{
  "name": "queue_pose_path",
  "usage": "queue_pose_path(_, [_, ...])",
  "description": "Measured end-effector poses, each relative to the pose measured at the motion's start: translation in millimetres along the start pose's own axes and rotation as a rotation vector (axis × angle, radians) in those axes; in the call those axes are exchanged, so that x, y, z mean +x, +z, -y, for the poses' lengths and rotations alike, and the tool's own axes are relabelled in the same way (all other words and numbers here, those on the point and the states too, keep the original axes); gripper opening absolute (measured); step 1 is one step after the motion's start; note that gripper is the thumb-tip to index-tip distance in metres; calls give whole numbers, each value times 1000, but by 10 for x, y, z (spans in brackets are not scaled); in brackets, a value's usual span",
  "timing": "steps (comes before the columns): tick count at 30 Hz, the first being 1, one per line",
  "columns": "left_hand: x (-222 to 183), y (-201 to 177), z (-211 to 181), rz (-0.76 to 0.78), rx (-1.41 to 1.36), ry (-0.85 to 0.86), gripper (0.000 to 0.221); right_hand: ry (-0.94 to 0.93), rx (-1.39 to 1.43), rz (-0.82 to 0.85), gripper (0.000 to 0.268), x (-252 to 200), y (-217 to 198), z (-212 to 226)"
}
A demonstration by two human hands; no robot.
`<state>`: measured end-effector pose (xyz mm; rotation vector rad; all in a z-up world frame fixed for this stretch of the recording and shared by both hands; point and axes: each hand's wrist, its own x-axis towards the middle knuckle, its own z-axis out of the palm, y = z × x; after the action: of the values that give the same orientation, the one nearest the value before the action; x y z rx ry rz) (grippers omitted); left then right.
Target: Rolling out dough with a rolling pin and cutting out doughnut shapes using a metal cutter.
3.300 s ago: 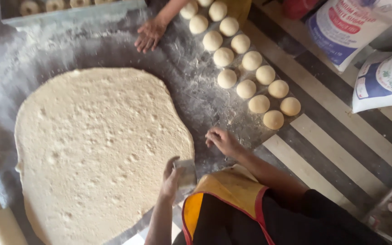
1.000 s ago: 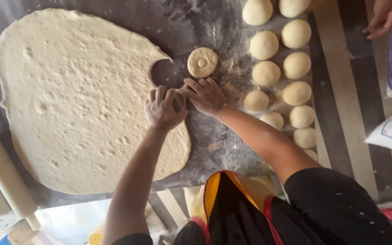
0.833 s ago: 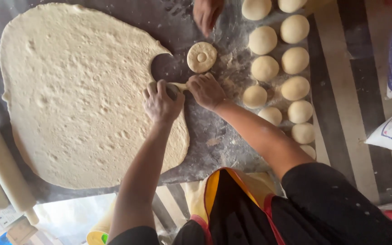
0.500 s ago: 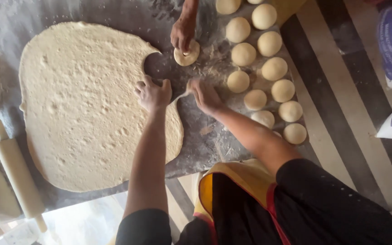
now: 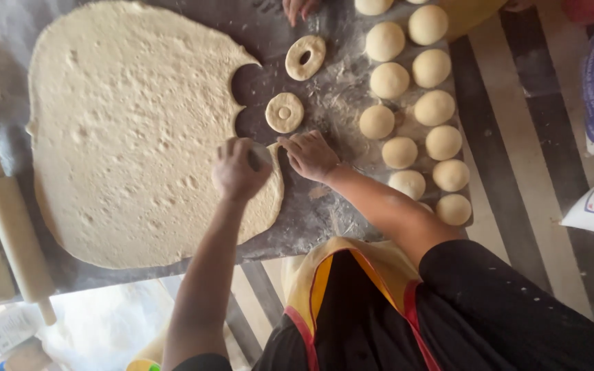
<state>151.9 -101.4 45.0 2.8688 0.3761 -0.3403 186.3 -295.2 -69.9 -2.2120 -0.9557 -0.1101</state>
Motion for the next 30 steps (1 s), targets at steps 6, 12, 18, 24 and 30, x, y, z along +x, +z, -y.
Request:
queue_pose_path(6, [71, 80, -105, 157, 126, 182, 60, -32, -74, 112, 30, 257, -128, 78])
queue_pose_path(12, [90, 256, -191, -93, 24, -111, 52, -18, -94, 92, 10, 91, 149, -64])
queue_pose_path(18, [42, 293, -254, -65, 60, -224, 44, 87, 179, -76, 7, 99, 47, -35])
queue_pose_path(24, [89, 312, -236, -104, 116, -365, 59, 175, 278, -165, 8, -483, 63, 86])
queue_pose_path(30, [-277, 30, 55, -73, -18, -175, 61, 174, 234, -67, 10, -846, -82, 148])
